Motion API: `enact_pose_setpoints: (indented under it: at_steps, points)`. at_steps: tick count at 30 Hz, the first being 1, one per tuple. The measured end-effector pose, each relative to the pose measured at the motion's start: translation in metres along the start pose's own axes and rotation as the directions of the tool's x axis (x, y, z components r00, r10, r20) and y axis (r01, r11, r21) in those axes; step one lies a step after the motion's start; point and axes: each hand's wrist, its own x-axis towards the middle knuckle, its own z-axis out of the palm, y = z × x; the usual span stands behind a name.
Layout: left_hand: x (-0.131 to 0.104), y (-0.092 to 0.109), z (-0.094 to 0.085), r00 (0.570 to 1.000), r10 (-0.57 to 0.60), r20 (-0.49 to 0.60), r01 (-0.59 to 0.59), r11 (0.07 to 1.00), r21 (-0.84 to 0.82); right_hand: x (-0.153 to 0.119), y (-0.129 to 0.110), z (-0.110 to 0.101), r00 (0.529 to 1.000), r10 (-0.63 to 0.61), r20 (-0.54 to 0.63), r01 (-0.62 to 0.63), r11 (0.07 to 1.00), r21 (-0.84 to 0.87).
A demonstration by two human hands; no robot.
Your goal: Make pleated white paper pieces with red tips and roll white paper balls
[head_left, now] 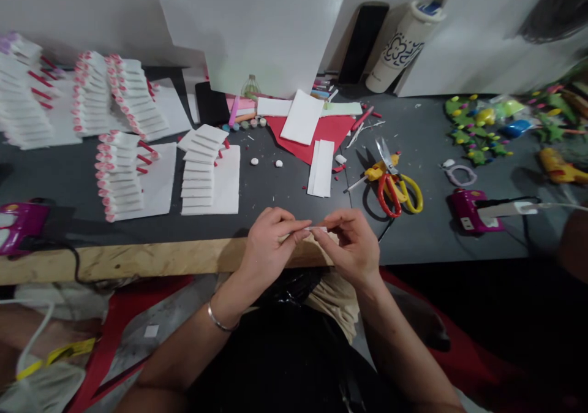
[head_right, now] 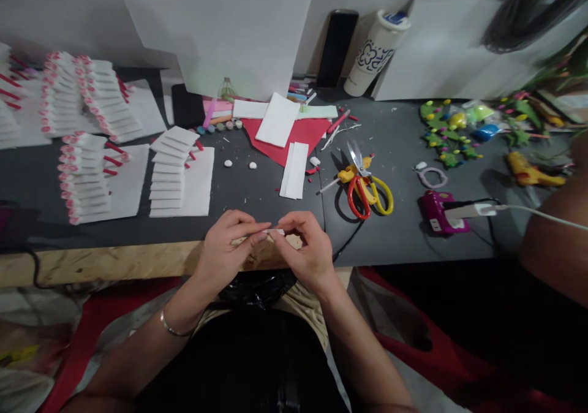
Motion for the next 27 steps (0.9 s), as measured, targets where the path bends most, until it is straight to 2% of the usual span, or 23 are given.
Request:
enact_pose_setpoints:
  at_steps: [5, 8, 15, 19, 24, 27]
  points:
    - [-0.001, 0.001, 0.000, 0.999, -0.018, -0.036, 0.017, 0.999, -0.039, 0.000, -0.003, -0.004, 0.996, 0.057, 0.070, -0.058, 0.998, 0.018]
    - [-0.001, 0.001, 0.000, 0.999, -0.015, -0.032, 0.014, 0.999, -0.041, 0.001, -0.001, -0.010, 0.992, 0.068, 0.106, -0.065, 0.997, -0.029]
    - [-0.002, 0.003, -0.001, 0.999, 0.032, -0.029, -0.031, 0.999, 0.039, 0.004, -0.006, -0.012, 0.986, 0.119, 0.113, -0.112, 0.991, -0.069]
    - [-0.003, 0.005, 0.002, 0.998, 0.052, -0.041, -0.049, 0.996, 0.074, 0.003, -0.014, -0.011, 0.988, 0.106, 0.115, -0.094, 0.991, -0.099]
    - [-0.004, 0.007, 0.003, 0.996, 0.035, -0.078, -0.031, 0.998, 0.059, 0.000, -0.015, -0.011, 0.985, 0.089, 0.147, -0.075, 0.992, -0.099]
    - [-0.004, 0.009, 0.000, 0.996, 0.029, -0.090, -0.025, 0.999, 0.045, -0.002, -0.011, -0.012, 0.987, 0.106, 0.125, -0.101, 0.994, -0.048]
